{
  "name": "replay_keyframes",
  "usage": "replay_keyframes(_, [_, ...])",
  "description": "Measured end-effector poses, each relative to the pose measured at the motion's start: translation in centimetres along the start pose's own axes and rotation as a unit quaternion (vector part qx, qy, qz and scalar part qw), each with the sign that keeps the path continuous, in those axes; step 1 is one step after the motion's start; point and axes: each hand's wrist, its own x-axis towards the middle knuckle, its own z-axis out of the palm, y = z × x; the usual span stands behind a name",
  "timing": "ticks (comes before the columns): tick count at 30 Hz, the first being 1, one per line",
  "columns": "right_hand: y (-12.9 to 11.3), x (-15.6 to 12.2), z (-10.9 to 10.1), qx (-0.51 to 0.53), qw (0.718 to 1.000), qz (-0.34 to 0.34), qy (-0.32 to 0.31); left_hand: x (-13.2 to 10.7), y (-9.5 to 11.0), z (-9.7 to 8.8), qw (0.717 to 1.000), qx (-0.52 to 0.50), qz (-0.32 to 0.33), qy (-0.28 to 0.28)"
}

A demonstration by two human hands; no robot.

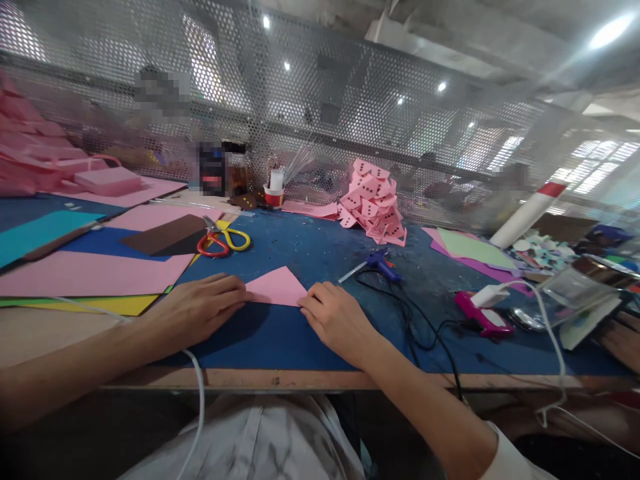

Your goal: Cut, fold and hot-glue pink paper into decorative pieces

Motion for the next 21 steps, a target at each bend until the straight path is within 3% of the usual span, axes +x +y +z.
replay_keyframes(21, [-0.81,0.86,-0.18,0.003,1.0,-0.006,-0.011,0.55,0.64,0.19,0.999,-0.034,0.002,-0.007])
